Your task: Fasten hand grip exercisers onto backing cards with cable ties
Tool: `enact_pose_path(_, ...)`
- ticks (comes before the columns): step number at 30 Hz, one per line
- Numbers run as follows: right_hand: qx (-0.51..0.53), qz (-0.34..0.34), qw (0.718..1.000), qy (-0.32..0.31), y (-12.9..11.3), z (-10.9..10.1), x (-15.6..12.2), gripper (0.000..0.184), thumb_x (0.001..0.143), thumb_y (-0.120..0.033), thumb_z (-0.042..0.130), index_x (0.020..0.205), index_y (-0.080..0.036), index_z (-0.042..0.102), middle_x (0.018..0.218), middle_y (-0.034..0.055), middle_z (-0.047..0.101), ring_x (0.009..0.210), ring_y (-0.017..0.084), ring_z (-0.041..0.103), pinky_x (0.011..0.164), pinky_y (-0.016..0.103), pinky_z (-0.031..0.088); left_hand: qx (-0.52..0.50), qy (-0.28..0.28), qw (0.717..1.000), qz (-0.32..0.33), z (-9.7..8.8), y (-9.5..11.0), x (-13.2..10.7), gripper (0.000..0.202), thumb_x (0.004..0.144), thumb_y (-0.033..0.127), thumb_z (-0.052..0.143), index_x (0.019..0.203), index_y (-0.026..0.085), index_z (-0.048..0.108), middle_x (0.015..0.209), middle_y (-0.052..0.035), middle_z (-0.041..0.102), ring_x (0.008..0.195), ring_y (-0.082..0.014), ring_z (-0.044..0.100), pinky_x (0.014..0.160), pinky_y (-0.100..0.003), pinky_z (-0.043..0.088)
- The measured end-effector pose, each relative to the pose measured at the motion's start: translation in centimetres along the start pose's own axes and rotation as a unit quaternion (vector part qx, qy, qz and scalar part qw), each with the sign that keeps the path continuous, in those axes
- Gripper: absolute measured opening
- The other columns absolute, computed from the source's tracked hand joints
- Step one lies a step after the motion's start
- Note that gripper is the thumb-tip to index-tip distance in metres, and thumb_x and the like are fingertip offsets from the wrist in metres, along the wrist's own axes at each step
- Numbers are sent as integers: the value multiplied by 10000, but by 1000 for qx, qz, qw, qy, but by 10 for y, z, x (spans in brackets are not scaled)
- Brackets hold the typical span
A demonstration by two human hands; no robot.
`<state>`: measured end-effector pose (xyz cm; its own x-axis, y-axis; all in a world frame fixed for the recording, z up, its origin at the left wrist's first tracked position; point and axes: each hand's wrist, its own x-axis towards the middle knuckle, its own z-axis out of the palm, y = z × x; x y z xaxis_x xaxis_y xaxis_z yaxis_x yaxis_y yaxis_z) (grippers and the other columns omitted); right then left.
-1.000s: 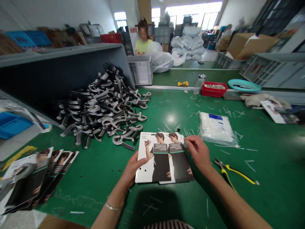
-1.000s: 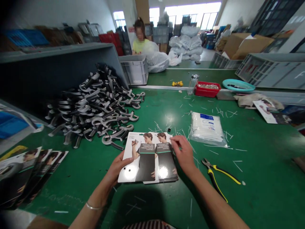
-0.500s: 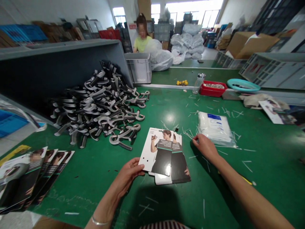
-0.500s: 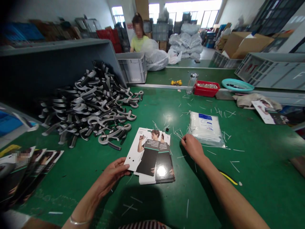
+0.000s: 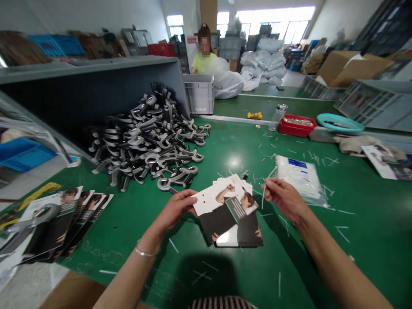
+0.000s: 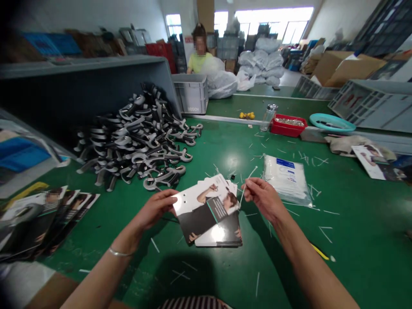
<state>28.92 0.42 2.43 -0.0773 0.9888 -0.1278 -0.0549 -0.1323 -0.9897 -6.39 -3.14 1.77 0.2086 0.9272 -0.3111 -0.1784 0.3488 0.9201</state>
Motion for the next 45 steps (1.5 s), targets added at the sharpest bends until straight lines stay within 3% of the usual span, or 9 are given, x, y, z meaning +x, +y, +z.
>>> enact_pose_path(3,22,-46,998,-20,-12,39,-8,240,846,-418,705,894,-209,597,845,30,707,627,133,673,549,254,565,18,-65,998,-7,10,-8,5,340,727,350,767,968,115,716,807,-81,712,650,-154,648,603,-249,534)
enact_pose_path(10,-170,-230,958,-24,-14,102,-36,121,970,-337,557,1028,-231,555,1016,66,720,804,173,728,721,321,605,34,-58,997,30,18,-14,11,344,751,366,749,991,121,728,744,-46,682,613,-129,615,568,-220,496)
enact_pose_path(18,-277,-289,916,-38,1,114,-32,110,994,-272,496,1061,-232,573,985,58,719,842,178,713,773,322,559,51,-53,996,50,14,-8,7,339,788,360,709,1035,129,725,740,-38,673,622,-134,611,574,-225,492)
enact_pose_path(24,-359,-305,871,-141,9,146,3,52,920,-214,571,932,-217,621,1106,76,673,1093,259,588,965,438,430,40,-7,996,78,-3,-5,6,366,771,385,733,1010,108,713,749,-37,666,606,-121,593,560,-214,473)
enact_pose_path(29,-306,-229,903,-194,19,156,18,88,944,-234,533,962,-214,616,931,27,668,880,191,608,821,323,446,3,38,997,64,-17,-36,2,474,833,591,602,886,122,652,586,7,575,472,-90,508,465,-191,387)
enact_pose_path(33,-300,-226,907,-191,25,156,17,83,927,-244,561,946,-215,636,920,23,669,885,195,601,814,317,427,52,70,994,71,-18,-59,-9,376,763,491,716,901,162,596,619,50,548,461,-57,440,458,-167,315)
enact_pose_path(37,-286,-229,906,-211,28,156,16,100,926,-249,571,945,-222,665,935,25,680,909,197,607,841,321,426,188,128,964,136,-19,-60,-27,191,836,356,653,874,176,601,678,49,534,560,-73,439,556,-184,349)
enact_pose_path(42,-274,-218,908,-229,29,157,15,120,932,-250,561,951,-222,676,953,25,691,927,195,614,847,316,430,320,-23,935,150,-26,-59,-54,180,912,282,544,888,175,686,847,-28,654,803,-150,577,750,-239,433)
enact_pose_path(45,-270,-217,907,-239,29,157,14,127,933,-256,558,954,-222,679,956,27,694,939,196,616,849,312,433,302,1,939,163,-24,-66,-58,150,888,264,574,886,176,696,847,-36,663,801,-159,600,757,-248,452)
